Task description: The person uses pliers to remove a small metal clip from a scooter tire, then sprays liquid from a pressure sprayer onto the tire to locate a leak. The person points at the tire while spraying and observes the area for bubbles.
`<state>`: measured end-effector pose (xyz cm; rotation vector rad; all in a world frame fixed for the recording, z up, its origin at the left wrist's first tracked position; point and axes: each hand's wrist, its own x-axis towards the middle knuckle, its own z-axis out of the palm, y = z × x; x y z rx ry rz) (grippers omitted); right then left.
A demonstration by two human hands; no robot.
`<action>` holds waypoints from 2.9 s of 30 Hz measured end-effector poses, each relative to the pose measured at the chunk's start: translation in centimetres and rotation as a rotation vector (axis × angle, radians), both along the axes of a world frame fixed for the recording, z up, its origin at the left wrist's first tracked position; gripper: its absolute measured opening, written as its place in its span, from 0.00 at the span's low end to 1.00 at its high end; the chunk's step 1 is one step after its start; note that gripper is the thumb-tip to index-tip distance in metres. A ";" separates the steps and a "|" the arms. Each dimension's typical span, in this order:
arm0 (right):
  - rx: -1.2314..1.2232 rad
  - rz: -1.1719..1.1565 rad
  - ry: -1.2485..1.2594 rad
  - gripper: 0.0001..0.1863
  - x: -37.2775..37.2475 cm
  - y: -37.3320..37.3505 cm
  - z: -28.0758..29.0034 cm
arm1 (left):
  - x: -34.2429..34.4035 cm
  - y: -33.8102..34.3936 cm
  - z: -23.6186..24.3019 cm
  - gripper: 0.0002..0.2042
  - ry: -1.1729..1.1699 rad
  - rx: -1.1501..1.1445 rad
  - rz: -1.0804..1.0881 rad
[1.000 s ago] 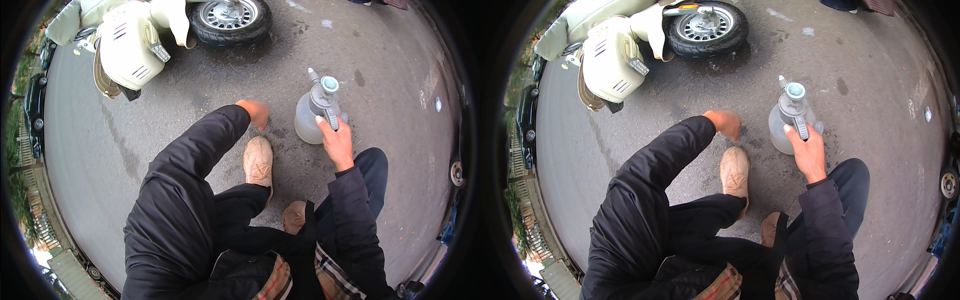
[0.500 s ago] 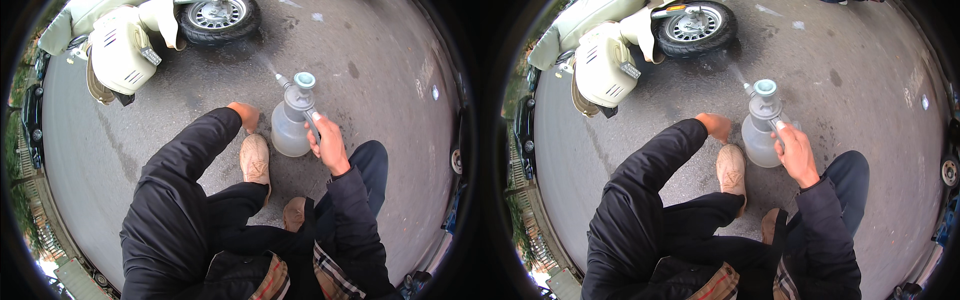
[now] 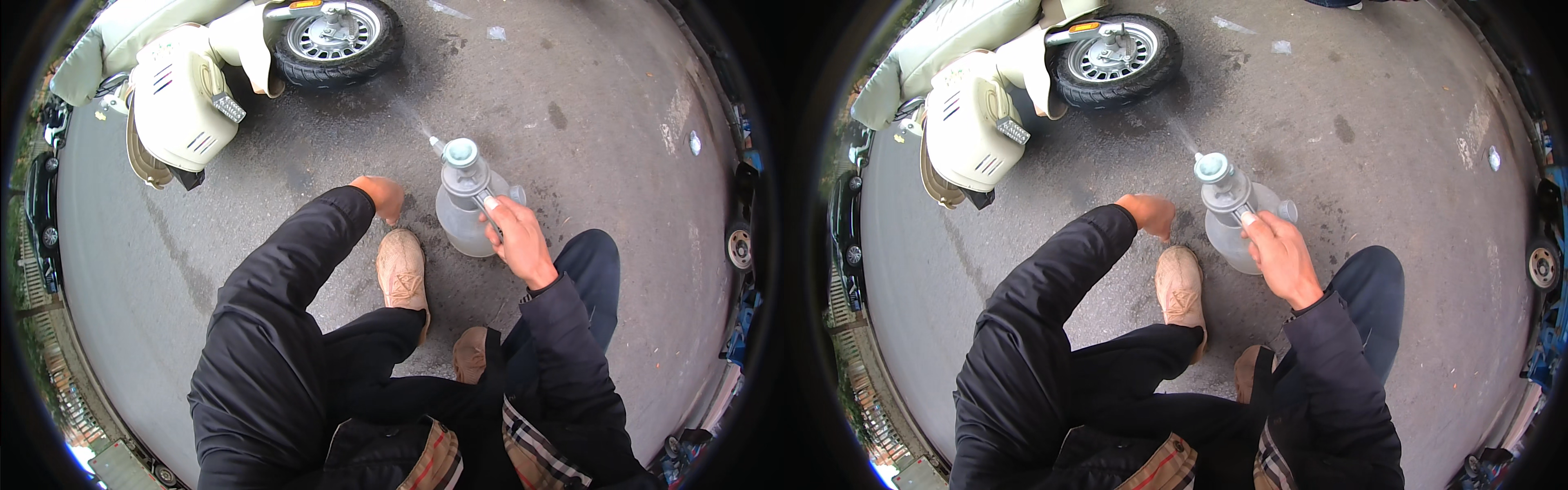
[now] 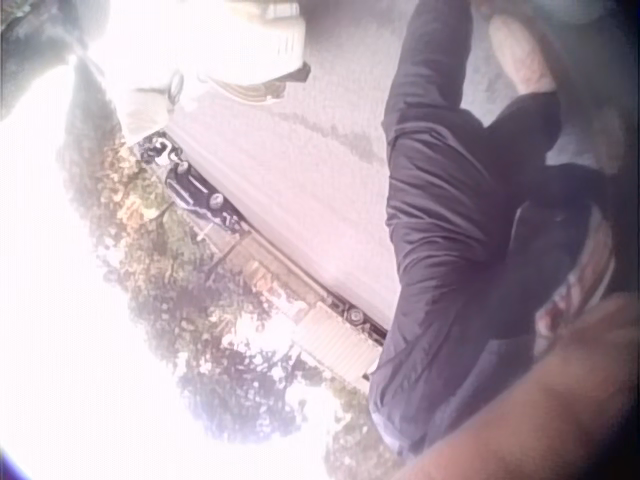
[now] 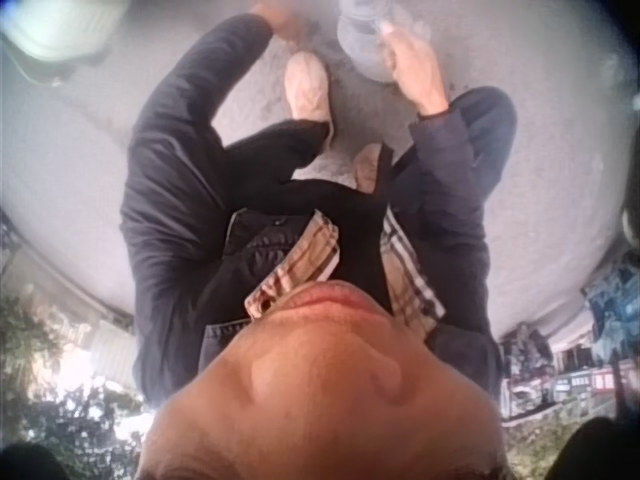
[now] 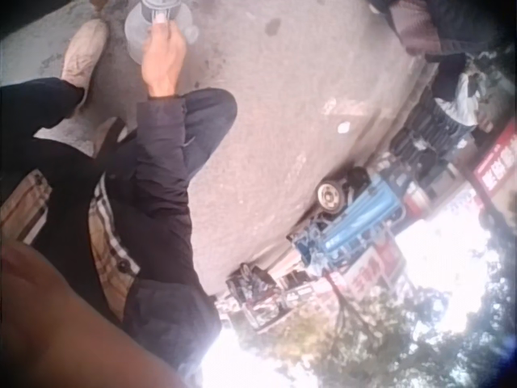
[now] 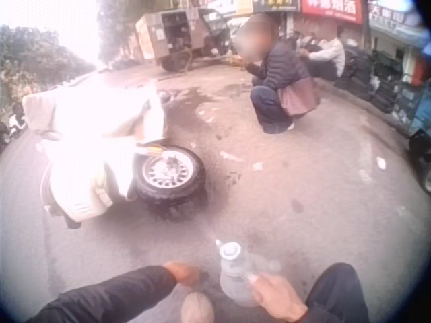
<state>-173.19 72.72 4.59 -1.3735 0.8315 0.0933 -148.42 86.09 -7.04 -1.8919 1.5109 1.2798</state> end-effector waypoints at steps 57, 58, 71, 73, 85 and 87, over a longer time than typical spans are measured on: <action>-0.270 -0.142 -0.042 0.11 -0.1 -1.9 -4.5 | 0.9 -1.1 -0.7 0.21 -0.021 -0.055 0.082; -0.257 -0.141 -0.030 0.11 -0.1 -1.9 -4.5 | 0.9 -1.0 -0.8 0.21 -0.035 -0.076 0.090; -0.334 -0.132 -0.091 0.11 -0.1 -2.1 -5.5 | 1.0 -1.1 -2.1 0.22 -0.131 -0.227 0.092; -0.324 -0.135 -0.078 0.11 -0.1 -2.2 -5.4 | 1.2 -1.1 -2.4 0.22 -0.126 -0.226 0.079; -0.330 -0.170 -0.097 0.10 0.1 -2.2 -5.6 | 2.1 -1.5 -0.7 0.24 -0.117 -0.226 0.172; -0.315 -0.172 -0.079 0.10 0.1 -2.3 -5.6 | 2.7 -1.4 -0.7 0.24 -0.118 -0.246 0.180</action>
